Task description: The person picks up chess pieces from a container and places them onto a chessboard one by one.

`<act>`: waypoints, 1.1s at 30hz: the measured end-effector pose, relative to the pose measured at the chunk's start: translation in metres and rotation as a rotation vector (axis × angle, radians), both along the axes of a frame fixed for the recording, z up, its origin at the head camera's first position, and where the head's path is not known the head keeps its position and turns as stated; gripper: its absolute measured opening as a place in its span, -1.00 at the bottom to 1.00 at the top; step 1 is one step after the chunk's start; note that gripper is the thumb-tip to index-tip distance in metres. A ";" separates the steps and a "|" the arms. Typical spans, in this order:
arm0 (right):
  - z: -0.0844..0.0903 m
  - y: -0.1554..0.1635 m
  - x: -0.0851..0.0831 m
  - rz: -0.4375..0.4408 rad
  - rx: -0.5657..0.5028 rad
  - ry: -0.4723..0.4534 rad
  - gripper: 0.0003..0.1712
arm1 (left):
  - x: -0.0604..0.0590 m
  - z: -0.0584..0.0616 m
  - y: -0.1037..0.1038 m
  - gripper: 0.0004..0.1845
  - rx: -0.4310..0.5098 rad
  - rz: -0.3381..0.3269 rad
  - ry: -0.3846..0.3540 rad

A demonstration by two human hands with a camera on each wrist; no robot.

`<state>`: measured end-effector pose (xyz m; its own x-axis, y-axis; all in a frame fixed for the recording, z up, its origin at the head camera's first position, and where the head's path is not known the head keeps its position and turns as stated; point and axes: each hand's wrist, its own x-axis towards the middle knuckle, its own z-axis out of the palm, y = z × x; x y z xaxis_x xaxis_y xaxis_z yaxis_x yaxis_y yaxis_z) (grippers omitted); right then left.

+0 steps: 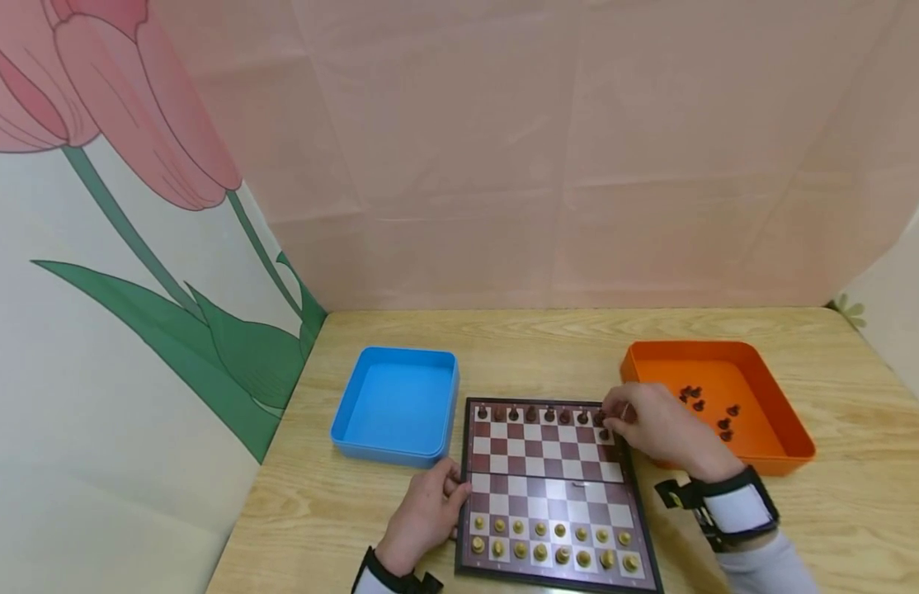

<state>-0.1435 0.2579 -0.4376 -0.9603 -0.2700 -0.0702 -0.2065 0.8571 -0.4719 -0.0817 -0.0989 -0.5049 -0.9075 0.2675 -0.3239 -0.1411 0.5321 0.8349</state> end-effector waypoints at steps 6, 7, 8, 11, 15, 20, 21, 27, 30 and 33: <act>0.003 0.013 -0.001 -0.072 0.001 0.115 -0.73 | -0.001 0.000 0.000 -0.89 -0.003 -0.001 -0.006; 0.003 0.016 -0.001 -0.078 -0.001 0.122 -0.72 | -0.001 0.000 0.000 -0.89 -0.004 -0.001 -0.007; 0.002 0.020 -0.002 -0.084 -0.001 0.128 -0.72 | -0.001 0.000 0.000 -0.89 -0.003 0.000 -0.008; 0.000 0.032 -0.002 -0.098 0.012 0.147 -0.69 | 0.000 0.000 0.000 -0.89 -0.002 0.001 -0.003; -0.004 0.048 -0.003 -0.116 0.043 0.196 -0.64 | 0.000 0.000 0.001 -0.89 -0.002 0.000 0.010; -0.012 0.067 -0.008 -0.147 0.066 0.217 -0.60 | 0.001 0.001 0.001 -0.90 -0.009 0.005 0.015; -0.014 0.071 -0.009 -0.155 0.072 0.209 -0.58 | 0.000 0.001 0.001 -0.90 -0.009 0.006 0.015; -0.023 0.092 -0.011 -0.215 0.147 0.124 -0.49 | 0.001 0.001 0.001 -0.89 -0.001 0.004 0.012; -0.027 0.100 -0.011 -0.227 0.185 0.108 -0.54 | 0.001 0.000 0.001 -0.89 0.004 0.005 0.007; -0.030 0.105 -0.012 -0.226 0.194 0.084 -0.65 | 0.001 0.000 0.001 -0.89 0.007 0.007 0.009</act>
